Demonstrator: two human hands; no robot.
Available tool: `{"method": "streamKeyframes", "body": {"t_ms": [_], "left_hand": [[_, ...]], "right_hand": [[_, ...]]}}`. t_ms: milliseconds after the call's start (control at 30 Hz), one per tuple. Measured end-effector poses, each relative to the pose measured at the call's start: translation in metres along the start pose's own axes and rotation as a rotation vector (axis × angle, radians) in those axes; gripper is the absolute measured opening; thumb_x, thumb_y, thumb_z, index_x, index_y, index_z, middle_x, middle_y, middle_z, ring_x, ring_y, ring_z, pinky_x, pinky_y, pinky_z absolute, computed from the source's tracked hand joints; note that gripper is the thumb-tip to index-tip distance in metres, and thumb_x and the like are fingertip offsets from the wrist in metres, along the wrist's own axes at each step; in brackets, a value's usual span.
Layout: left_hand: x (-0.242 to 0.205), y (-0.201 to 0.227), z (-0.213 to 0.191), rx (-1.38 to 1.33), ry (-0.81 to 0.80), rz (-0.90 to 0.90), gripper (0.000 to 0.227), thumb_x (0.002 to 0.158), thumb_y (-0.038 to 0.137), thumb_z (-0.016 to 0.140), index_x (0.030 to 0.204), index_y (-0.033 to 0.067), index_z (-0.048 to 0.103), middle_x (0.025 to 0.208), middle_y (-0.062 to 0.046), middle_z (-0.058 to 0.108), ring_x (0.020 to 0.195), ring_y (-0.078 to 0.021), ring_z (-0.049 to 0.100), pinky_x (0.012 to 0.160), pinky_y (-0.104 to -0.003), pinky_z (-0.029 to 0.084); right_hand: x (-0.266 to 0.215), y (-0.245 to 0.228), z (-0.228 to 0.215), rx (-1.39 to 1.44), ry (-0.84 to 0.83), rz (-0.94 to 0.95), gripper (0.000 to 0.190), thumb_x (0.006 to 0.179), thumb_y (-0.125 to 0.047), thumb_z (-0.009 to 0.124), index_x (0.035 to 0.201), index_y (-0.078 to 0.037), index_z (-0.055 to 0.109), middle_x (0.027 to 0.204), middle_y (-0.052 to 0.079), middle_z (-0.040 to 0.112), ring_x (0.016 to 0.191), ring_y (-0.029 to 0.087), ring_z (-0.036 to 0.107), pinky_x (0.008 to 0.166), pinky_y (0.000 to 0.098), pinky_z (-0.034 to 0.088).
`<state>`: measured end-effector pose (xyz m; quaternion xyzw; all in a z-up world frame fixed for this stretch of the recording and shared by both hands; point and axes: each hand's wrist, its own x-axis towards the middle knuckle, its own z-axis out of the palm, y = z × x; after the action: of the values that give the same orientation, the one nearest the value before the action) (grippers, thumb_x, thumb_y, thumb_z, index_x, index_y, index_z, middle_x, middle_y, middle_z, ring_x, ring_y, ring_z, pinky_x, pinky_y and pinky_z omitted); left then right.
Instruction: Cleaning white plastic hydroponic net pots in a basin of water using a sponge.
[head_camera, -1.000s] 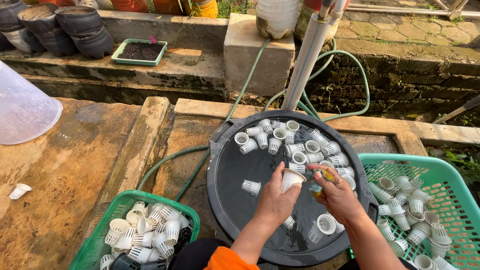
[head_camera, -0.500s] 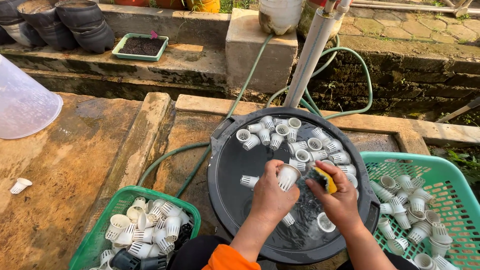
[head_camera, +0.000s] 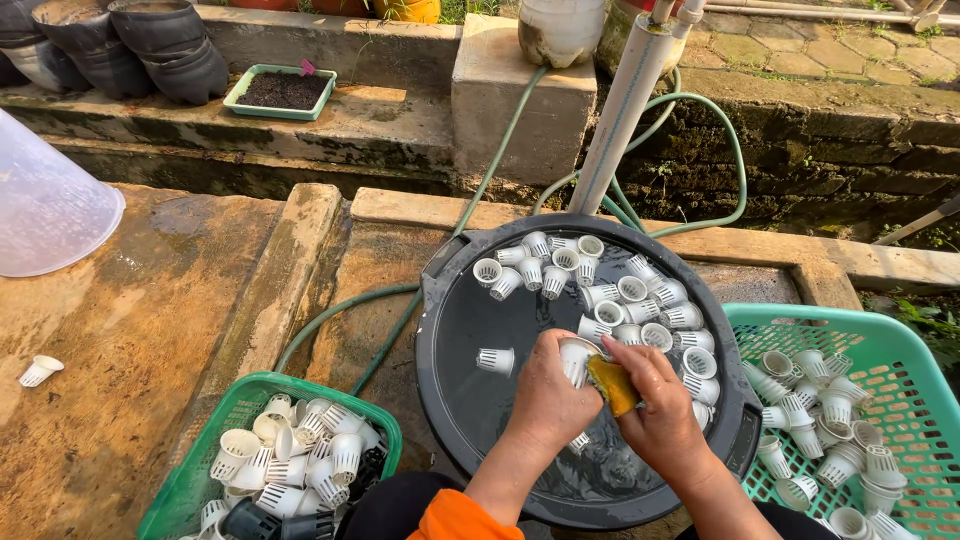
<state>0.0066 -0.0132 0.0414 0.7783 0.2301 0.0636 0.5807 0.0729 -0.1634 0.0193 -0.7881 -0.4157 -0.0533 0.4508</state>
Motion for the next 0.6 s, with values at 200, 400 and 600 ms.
{"method": "streamKeyframes", "body": {"t_ms": [200,400,600], "left_hand": [[-0.008,-0.015,0.017,0.075,0.021,0.129,0.061,0.073,0.010,0.078,0.124,0.0037,0.046,0.123,-0.021,0.059,0.109,-0.0396,0.064,0.089,-0.046,0.054],[-0.008,-0.027,0.039,0.011,0.017,0.127,0.065,0.073,0.009,0.078,0.128,0.0047,0.042,0.122,-0.022,0.057,0.111,-0.0422,0.061,0.091,-0.047,0.052],[-0.002,-0.011,0.009,-0.099,0.109,0.199,0.057,0.073,0.008,0.071,0.123,0.0054,0.044,0.115,-0.018,0.059,0.100,-0.0328,0.066,0.083,-0.043,0.056]], "right_hand": [[0.009,-0.017,-0.002,-0.116,0.190,0.059,0.024,0.077,0.004,0.078,0.098,-0.004,0.069,0.098,0.010,0.074,0.089,0.023,0.074,0.076,0.0325,0.059],[0.017,-0.024,-0.004,-0.155,0.176,-0.094,0.040,0.066,0.014,0.066,0.101,-0.004,0.070,0.099,0.013,0.073,0.092,0.027,0.072,0.081,0.0340,0.058],[-0.004,0.022,0.011,0.069,0.181,0.076,0.028,0.075,0.008,0.077,0.099,-0.004,0.070,0.099,0.009,0.073,0.092,0.021,0.071,0.082,0.0307,0.056]]}}
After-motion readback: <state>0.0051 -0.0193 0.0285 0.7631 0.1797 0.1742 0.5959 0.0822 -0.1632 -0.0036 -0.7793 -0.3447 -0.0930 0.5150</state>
